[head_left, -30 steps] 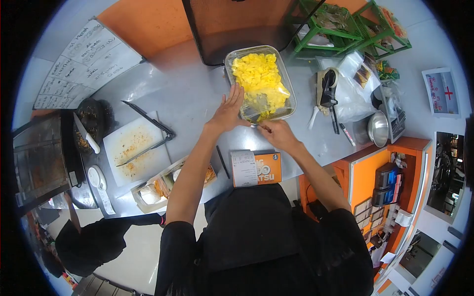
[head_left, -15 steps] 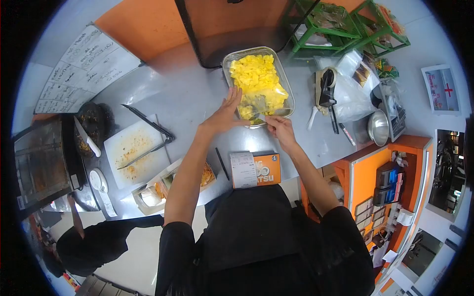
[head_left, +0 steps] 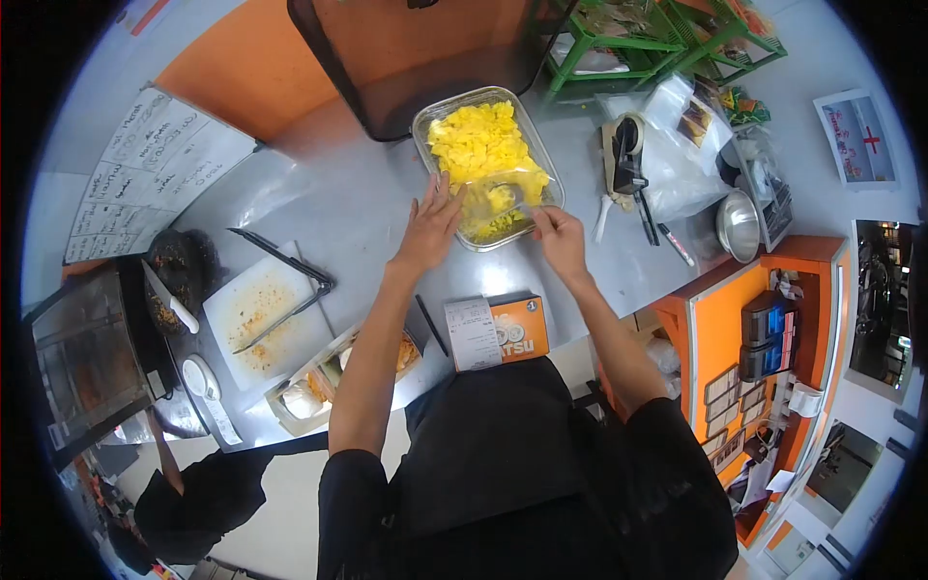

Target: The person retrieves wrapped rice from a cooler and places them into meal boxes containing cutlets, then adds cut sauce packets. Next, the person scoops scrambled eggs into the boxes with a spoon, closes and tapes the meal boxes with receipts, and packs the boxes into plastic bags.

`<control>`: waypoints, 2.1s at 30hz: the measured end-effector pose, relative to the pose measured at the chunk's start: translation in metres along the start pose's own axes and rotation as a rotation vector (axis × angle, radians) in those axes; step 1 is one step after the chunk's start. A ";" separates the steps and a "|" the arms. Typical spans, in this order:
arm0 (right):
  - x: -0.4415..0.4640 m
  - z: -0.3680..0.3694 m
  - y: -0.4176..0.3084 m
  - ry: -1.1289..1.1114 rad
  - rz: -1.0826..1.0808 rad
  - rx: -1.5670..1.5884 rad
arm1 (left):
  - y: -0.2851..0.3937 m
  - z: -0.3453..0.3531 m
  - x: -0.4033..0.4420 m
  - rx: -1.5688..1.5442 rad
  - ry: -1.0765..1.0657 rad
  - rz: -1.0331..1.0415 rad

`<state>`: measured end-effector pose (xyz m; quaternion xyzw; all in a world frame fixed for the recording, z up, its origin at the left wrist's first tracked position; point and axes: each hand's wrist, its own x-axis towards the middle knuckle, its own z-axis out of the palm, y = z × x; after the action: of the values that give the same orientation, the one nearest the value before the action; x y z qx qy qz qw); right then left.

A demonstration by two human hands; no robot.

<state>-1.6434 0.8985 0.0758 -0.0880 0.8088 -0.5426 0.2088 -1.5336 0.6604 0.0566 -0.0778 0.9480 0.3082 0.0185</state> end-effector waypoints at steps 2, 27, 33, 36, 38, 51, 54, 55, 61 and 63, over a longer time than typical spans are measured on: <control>0.016 -0.018 0.002 0.040 -0.633 -0.547 | 0.000 0.004 0.000 0.029 0.017 0.006; 0.018 -0.032 0.000 -0.297 -0.918 -1.133 | 0.006 0.001 -0.001 0.122 -0.089 -0.020; 0.000 0.002 0.000 -0.361 -0.685 -0.969 | 0.006 -0.001 -0.002 0.118 -0.116 -0.026; -0.012 0.023 0.000 -0.352 -0.754 -0.795 | 0.005 -0.001 -0.002 0.126 -0.120 -0.023; -0.018 0.029 -0.001 -0.359 -0.768 -0.692 | 0.002 0.001 -0.001 0.130 -0.121 -0.021; -0.001 0.012 0.002 -0.397 0.140 0.196 | 0.004 0.004 0.003 -0.010 -0.138 -0.059; -0.005 0.015 -0.007 -0.362 0.297 0.352 | 0.000 0.005 0.003 -0.046 -0.139 -0.046; -0.007 0.015 -0.010 -0.358 0.335 0.391 | -0.001 0.005 0.003 -0.041 -0.134 -0.037; -0.007 0.015 -0.001 -0.407 0.437 0.594 | 0.004 0.004 0.002 0.029 -0.113 -0.060; -0.009 0.014 0.005 -0.381 0.448 0.637 | 0.006 0.006 0.002 0.018 -0.094 -0.069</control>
<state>-1.6284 0.8922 0.0693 0.0602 0.5469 -0.6805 0.4839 -1.5368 0.6685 0.0556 -0.0960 0.9454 0.3024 0.0743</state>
